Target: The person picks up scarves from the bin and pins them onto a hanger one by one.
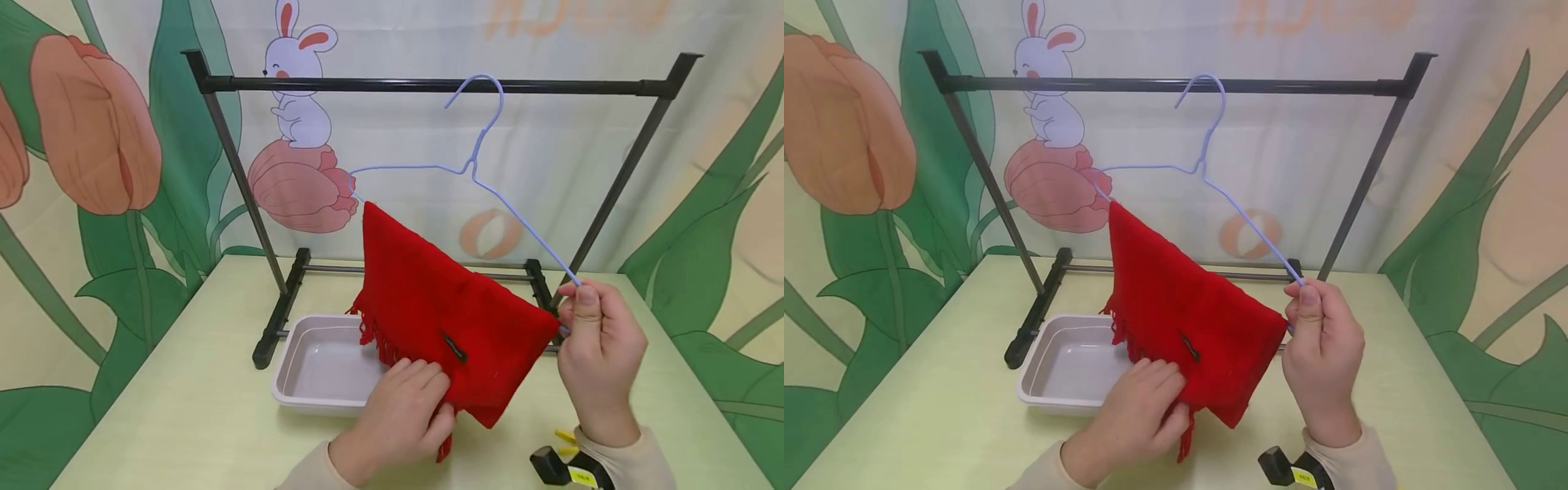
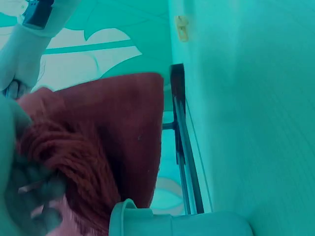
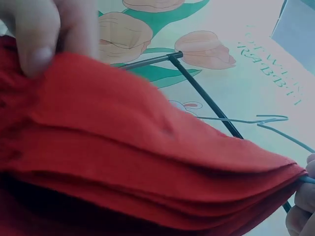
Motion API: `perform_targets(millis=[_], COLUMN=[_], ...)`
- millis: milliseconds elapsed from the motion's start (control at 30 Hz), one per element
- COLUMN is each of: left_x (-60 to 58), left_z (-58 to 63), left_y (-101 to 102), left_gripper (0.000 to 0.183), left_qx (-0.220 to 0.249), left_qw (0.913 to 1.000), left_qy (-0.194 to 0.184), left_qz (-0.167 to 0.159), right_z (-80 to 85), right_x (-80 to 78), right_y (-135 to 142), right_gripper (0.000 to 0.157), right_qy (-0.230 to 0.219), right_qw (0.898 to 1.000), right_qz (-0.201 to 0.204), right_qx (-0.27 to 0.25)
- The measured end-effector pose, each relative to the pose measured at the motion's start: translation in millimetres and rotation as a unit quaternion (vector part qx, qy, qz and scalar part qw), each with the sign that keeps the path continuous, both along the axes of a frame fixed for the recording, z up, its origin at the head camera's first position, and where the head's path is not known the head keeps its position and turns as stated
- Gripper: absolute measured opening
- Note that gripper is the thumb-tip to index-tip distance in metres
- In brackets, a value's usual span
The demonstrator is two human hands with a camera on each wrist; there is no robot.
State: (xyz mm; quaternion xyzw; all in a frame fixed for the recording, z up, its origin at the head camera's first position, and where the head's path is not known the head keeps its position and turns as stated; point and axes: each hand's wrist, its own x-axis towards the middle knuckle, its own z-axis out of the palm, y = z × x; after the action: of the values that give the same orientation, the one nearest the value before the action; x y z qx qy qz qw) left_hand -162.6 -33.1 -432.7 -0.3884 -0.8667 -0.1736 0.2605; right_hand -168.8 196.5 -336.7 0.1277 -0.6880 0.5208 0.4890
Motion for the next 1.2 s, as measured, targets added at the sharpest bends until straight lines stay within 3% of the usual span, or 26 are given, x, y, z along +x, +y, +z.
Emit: perform_targets(millis=[100,267,400,533,633,800,967,1100,1200], left_x=[1.2,2.2,0.6,-1.4,-7.2,-35.0,-63.7,-82.6,-97.7], left_z=[-0.1,-2.0,1.2,6.8,14.1,46.0,92.4,127.2,147.5], left_y=[-1,-5,-5,-4,-12,-44,-82,-102,-111], left_gripper=[0.010,0.025,0.028,0.025,0.023,0.020,0.014,0.023,0.037], left_qx=[-0.043,-0.126,-0.116,-0.089,-0.044,0.084,0.181,0.213,0.189], left_qw=[0.9986,0.9911,0.9924,0.9933,0.9955,0.9963,0.9799,0.9662,0.9692], left_qy=[-0.019,-0.015,-0.024,-0.067,-0.079,-0.018,0.028,0.049,0.052], left_qz=[-0.026,-0.039,-0.034,-0.033,-0.027,0.006,0.079,0.138,0.149], right_z=[0.2,-1.0,2.5,6.8,9.1,14.7,18.5,18.6,17.9], right_x=[-0.2,1.6,0.8,-0.3,-1.0,-5.3,-10.1,-14.6,-18.2], right_y=[1,1,4,10,18,35,50,58,62], right_gripper=[0.027,0.026,0.026,0.026,0.025,0.021,0.020,0.018,0.018], right_qy=[-0.007,-0.013,0.006,0.017,0.025,0.056,0.063,0.059,0.056], right_qw=[1.000,1.000,1.000,0.999,0.998,0.981,0.963,0.949,0.935], right_qz=[-0.001,0.007,0.026,0.035,0.056,0.161,0.232,0.271,0.307], right_qx=[-0.008,-0.001,-0.008,-0.013,-0.024,-0.090,-0.123,-0.150,-0.171])
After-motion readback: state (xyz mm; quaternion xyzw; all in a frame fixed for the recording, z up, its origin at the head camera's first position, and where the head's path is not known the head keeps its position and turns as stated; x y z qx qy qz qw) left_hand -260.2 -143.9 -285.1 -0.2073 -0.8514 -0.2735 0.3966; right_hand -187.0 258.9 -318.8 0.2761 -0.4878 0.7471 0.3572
